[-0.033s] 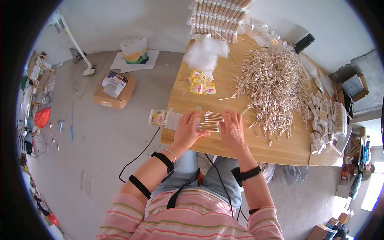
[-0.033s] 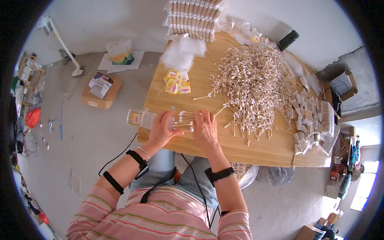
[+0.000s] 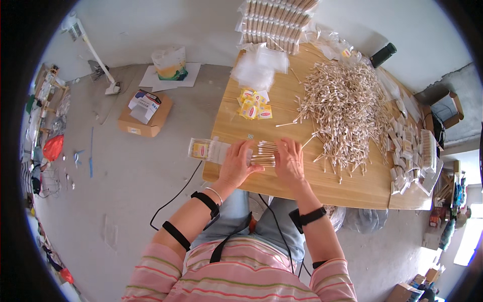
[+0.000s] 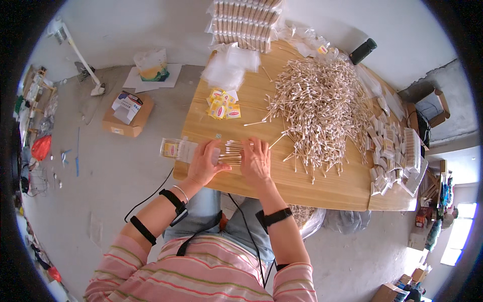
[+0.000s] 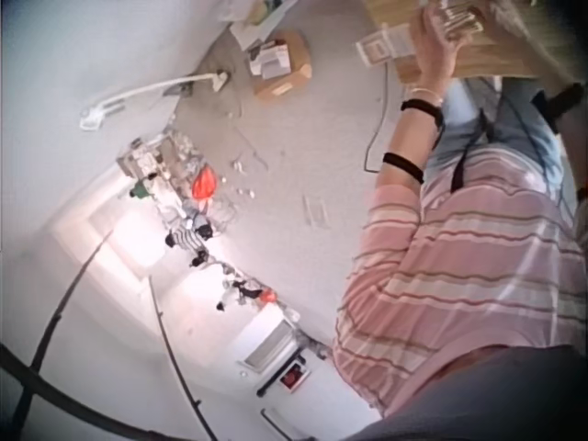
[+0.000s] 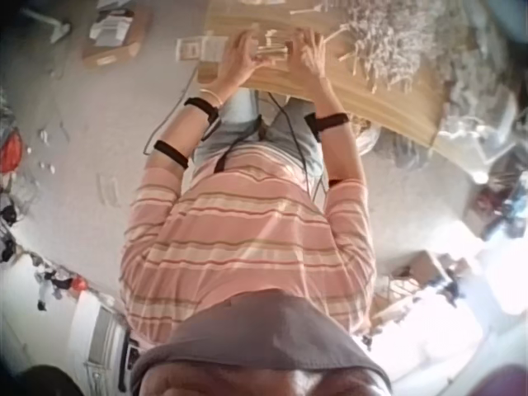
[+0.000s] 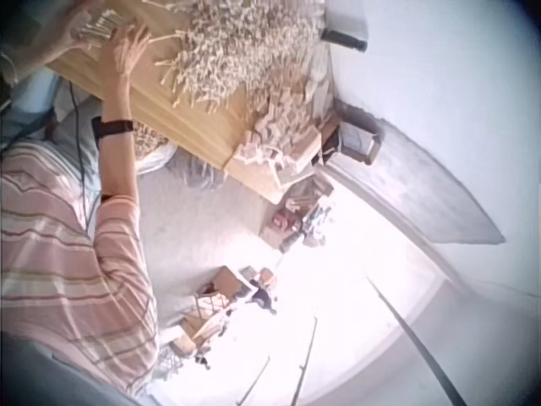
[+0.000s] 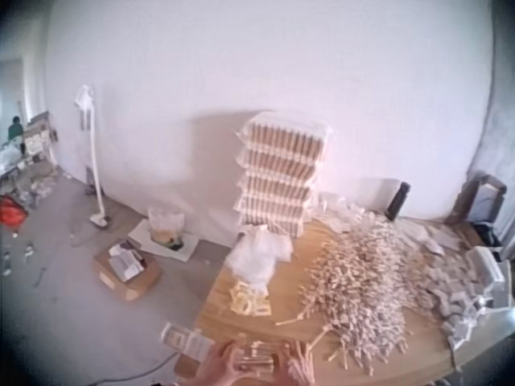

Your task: Packaging cotton swabs into small plastic bags.

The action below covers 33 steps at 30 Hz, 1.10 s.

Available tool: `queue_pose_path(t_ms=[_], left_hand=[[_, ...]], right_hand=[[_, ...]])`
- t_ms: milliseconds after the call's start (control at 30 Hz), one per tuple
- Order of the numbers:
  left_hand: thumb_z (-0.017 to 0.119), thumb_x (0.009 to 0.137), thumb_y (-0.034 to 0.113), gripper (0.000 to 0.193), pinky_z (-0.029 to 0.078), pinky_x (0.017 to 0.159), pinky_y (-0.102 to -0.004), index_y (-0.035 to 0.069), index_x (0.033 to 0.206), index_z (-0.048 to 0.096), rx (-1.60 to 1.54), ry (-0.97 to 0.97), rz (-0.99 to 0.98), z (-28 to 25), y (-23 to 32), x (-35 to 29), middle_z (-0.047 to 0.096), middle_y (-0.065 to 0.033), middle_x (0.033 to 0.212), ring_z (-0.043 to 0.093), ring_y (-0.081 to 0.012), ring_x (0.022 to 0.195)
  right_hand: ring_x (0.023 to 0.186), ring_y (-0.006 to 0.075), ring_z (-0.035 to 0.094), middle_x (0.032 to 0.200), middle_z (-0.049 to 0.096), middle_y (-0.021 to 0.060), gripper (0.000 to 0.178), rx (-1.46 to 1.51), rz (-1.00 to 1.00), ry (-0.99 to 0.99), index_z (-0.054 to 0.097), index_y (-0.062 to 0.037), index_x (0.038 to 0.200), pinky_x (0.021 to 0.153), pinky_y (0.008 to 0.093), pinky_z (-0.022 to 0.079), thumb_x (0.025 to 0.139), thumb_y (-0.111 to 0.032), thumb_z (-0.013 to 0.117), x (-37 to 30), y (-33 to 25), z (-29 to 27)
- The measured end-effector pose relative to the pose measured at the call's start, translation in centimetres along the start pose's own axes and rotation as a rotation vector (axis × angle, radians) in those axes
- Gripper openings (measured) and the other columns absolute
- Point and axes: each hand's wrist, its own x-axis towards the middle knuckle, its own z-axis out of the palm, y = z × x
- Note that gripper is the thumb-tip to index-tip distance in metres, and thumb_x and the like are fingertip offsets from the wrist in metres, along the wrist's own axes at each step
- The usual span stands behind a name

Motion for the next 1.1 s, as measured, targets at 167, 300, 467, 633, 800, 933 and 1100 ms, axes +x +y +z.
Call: queue_pose_path(t_ms=[167, 300, 467, 633, 800, 933, 1100], left_hand=[[0.08, 0.063, 0.045, 0.085, 0.04, 0.098, -0.0441, 0.006, 0.129, 0.043, -0.026, 0.007, 0.005, -0.4, -0.5, -0.2, 0.05, -0.014, 0.124, 0.047, -0.0346, 0.115], [0.075, 0.073, 0.039, 0.076, 0.038, 0.1, -0.0451, 0.006, 0.132, 0.04, -0.113, 0.008, 0.018, -0.9, -0.3, -0.3, 0.05, -0.0165, 0.126, 0.047, -0.0364, 0.117], [0.054, 0.094, 0.043, 0.067, 0.032, 0.108, -0.0427, 0.0, 0.141, 0.032, -0.499, 0.128, -0.145, 0.0, -0.8, 0.3, 0.042, -0.0242, 0.138, 0.04, -0.0376, 0.13], [0.03, 0.1, 0.051, 0.072, 0.023, 0.113, -0.0375, -0.005, 0.145, 0.023, -0.788, 0.109, -0.19, 2.1, 1.2, 1.1, 0.031, -0.0247, 0.148, 0.029, -0.0324, 0.14], [0.032, 0.1, 0.052, 0.074, 0.022, 0.113, -0.0366, -0.007, 0.145, 0.024, -0.831, 0.102, -0.175, 3.3, 2.1, 0.8, 0.031, -0.0253, 0.148, 0.029, -0.0313, 0.139], [0.033, 0.098, 0.056, 0.078, 0.02, 0.115, -0.0379, -0.005, 0.146, 0.023, -1.024, 0.16, -0.243, 2.5, 0.9, 1.2, 0.028, -0.0239, 0.15, 0.026, -0.0299, 0.141], [0.034, 0.096, 0.06, 0.082, 0.016, 0.117, -0.0403, -0.004, 0.146, 0.021, -1.058, 0.088, -0.254, 1.9, 0.4, 1.1, 0.023, -0.0228, 0.152, 0.021, -0.0294, 0.143]], right_hand=[[0.109, 0.0339, 0.046, 0.117, 0.05, 0.0098, 0.041, 0.005, 0.051, -0.109, 0.06, -0.011, 0.116, 0.093, 0.0507, 0.036, 0.076, -0.007, 0.062, -0.6, -2.1, 2.3], [0.111, 0.0356, 0.045, 0.121, 0.049, 0.0135, 0.042, 0.036, 0.117, 0.023, 0.058, -0.01, 0.121, 0.095, 0.0495, 0.037, 0.079, -0.006, 0.059, -1.4, -1.3, 2.6], [0.125, 0.0253, 0.043, 0.134, 0.047, 0.0142, 0.035, 0.685, 0.388, 0.365, 0.049, 0.0023, 0.13, 0.108, 0.0348, 0.031, 0.098, -0.013, 0.046, -2.0, 0.0, 2.8], [0.134, 0.028, 0.035, 0.145, 0.038, 0.0185, 0.045, 0.845, 0.422, 0.441, 0.042, 0.0031, 0.136, 0.112, 0.0365, 0.025, 0.103, -0.026, 0.038, -1.5, -1.7, 4.3], [0.143, 0.0329, 0.022, 0.151, 0.028, 0.0224, 0.051, 0.831, 0.341, 0.322, 0.035, 0.0026, 0.142, 0.115, 0.0396, 0.019, 0.103, -0.031, 0.034, -1.2, -2.6, 4.3], [0.144, 0.0354, 0.018, 0.152, 0.024, 0.0241, 0.058, 0.495, 0.214, 0.247, 0.029, 0.0053, 0.143, 0.116, 0.0431, 0.017, 0.1, -0.031, 0.042, -1.8, -1.4, 3.3], [0.143, 0.0393, 0.016, 0.152, 0.021, 0.0254, 0.087, -0.24, -0.048, -0.272, 0.028, 0.0079, 0.143, 0.117, 0.0464, 0.012, 0.086, -0.051, 0.056, -3.1, -3.4, 2.7]])
